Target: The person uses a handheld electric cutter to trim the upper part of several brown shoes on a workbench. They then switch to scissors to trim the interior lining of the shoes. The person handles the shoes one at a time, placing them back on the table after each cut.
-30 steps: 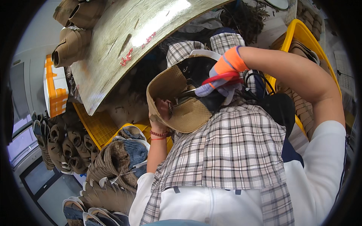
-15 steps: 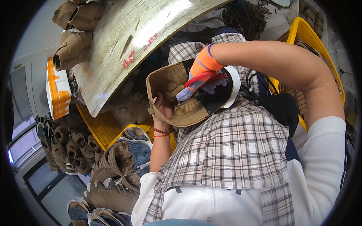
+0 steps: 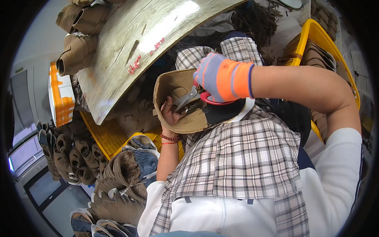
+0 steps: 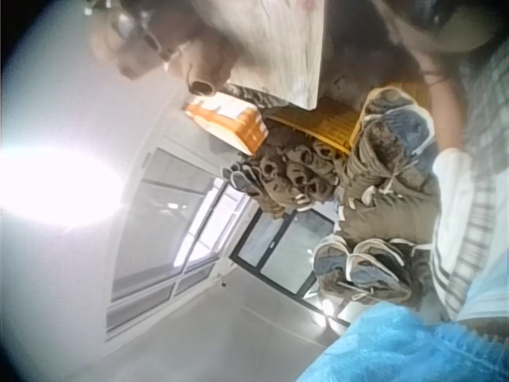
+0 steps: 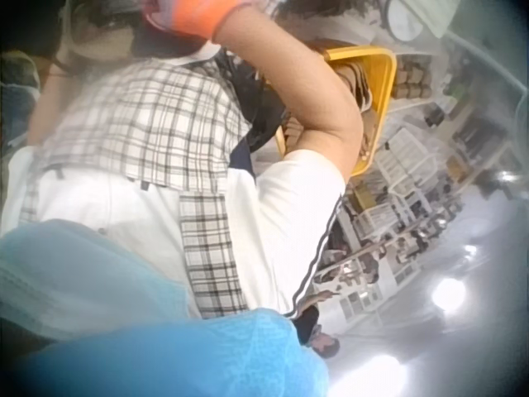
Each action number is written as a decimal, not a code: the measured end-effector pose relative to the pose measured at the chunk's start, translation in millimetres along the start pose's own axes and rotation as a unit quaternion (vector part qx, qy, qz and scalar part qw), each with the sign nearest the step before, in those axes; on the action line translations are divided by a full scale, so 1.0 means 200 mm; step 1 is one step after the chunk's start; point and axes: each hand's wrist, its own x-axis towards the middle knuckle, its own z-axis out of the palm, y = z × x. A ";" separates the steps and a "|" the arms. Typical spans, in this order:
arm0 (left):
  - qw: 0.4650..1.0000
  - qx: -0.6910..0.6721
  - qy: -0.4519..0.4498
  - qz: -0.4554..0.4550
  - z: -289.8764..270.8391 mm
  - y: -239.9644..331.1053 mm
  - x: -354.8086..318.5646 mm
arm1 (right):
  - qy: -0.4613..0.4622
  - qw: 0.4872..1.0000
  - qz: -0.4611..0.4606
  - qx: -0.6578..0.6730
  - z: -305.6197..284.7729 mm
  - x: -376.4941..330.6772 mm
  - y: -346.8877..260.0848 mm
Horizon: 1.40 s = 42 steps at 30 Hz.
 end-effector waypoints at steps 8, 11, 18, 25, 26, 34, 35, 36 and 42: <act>0.998 -0.036 0.000 0.061 0.11 0.01 -0.01 | 0.019 0.997 -0.009 -0.078 0.08 0.09 -0.07; 0.996 -0.048 -0.009 0.072 0.13 0.01 -0.01 | 0.055 0.993 -0.017 -0.101 0.13 0.09 -0.06; 0.996 -0.055 -0.024 0.072 0.11 0.00 0.00 | 0.080 0.989 -0.006 -0.126 0.12 0.05 -0.02; 0.996 -0.027 -0.015 0.081 0.09 -0.01 0.00 | 0.148 0.981 -0.050 -0.118 0.12 0.06 -0.01; 0.996 -0.030 -0.013 0.082 0.07 -0.02 0.01 | 0.103 0.989 -0.035 -0.101 0.12 0.06 -0.01; 0.994 -0.015 -0.052 0.096 0.18 0.03 -0.05 | -0.267 0.916 0.148 0.260 -0.08 -0.20 0.20; 0.995 0.001 -0.046 0.093 0.17 0.02 -0.04 | -0.334 0.852 0.058 0.400 0.10 -0.23 0.31; 0.995 0.017 -0.037 0.090 0.15 0.02 -0.03 | -0.391 0.778 -0.023 0.492 0.08 -0.27 0.33; 0.995 -0.004 -0.079 0.062 0.09 0.02 0.00 | -0.477 0.576 0.064 0.661 0.25 -0.29 0.30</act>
